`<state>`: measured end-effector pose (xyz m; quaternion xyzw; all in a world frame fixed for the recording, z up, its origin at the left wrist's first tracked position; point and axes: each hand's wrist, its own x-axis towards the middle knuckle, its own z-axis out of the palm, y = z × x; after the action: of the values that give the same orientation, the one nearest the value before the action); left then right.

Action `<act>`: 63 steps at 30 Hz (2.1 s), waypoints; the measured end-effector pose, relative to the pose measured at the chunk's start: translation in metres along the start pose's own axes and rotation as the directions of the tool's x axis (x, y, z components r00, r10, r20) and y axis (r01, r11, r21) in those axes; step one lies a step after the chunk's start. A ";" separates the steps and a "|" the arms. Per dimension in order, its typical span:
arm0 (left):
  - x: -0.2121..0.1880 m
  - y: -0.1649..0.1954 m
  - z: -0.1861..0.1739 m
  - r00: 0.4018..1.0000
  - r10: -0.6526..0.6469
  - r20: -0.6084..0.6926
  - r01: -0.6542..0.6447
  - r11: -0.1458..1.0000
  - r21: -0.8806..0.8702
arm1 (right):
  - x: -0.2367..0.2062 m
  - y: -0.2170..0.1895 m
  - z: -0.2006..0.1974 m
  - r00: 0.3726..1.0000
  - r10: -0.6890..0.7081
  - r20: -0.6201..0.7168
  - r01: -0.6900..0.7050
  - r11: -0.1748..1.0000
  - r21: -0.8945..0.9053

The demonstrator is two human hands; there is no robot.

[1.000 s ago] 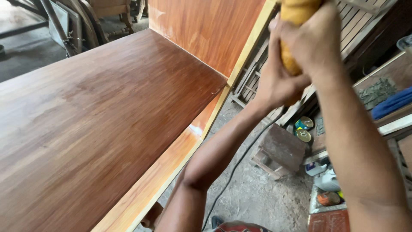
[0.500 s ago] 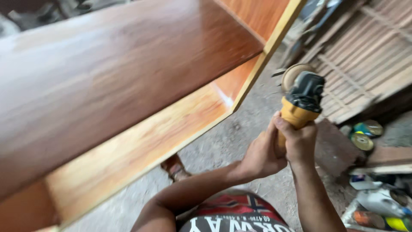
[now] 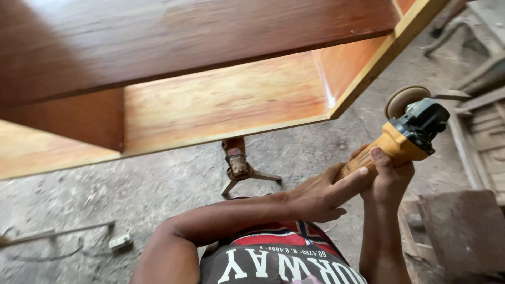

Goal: The person uses an angle grinder fitted with a sanding disc to sand the surfaces and edges of a wooden shelf unit, moving the tool along the panels and repositioning around the frame to smooth different sections.

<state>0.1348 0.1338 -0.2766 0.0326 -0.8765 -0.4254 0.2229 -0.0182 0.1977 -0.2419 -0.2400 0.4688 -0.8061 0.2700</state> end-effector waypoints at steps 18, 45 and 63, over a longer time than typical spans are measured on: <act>-0.047 0.027 -0.006 0.710 -0.350 -0.611 0.371 0.923 -0.097 | -0.018 0.038 0.065 0.891 0.053 0.451 0.046 0.977 -0.206; -0.385 -0.049 -0.213 0.450 -0.190 -0.873 0.117 0.981 -0.153 | -0.234 0.195 0.405 0.668 0.021 0.744 0.371 0.857 -0.358; -0.406 -0.197 -0.293 0.390 -0.026 -0.921 -0.285 0.947 -0.147 | -0.220 0.297 0.505 0.541 -0.181 0.821 0.724 0.596 -0.346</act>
<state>0.5959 -0.1062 -0.4159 0.1587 -0.5402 -0.4386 0.7005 0.5304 -0.0964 -0.3090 -0.7320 0.4876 -0.4675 0.0883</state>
